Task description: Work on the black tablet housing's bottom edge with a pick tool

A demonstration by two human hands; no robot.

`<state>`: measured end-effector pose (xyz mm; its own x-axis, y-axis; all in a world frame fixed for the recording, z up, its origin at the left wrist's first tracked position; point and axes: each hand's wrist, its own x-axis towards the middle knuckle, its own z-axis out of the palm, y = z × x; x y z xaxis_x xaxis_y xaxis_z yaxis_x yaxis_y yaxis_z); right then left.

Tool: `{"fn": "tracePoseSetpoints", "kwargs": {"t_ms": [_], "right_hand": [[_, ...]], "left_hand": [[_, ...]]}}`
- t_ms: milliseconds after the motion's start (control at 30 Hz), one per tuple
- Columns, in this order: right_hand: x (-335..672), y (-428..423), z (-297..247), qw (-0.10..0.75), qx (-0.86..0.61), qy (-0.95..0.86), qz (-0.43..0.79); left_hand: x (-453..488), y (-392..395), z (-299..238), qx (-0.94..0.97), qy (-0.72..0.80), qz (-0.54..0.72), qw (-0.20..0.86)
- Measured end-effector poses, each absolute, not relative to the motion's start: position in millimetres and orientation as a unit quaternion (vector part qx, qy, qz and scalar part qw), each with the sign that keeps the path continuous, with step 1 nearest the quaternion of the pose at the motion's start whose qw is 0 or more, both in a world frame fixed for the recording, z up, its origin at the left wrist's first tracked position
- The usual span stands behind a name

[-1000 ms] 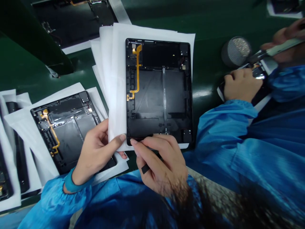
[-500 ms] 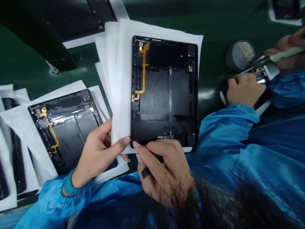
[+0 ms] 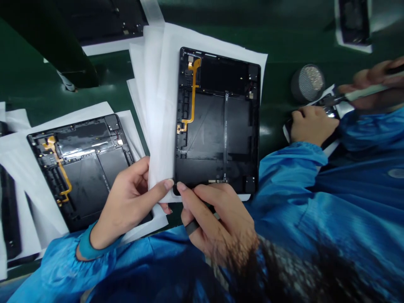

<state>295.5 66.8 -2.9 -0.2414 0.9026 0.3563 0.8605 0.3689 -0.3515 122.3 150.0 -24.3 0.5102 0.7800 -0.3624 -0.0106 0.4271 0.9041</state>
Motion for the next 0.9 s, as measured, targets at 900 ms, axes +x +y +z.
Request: {"fn": "tracePoseSetpoints", "kwargs": {"t_ms": [900], "right_hand": [[300,56,-1,0.293,-0.593,-0.750,0.025]], "left_hand": [[119,145,-31,0.472,0.452,0.231,0.721]]}}
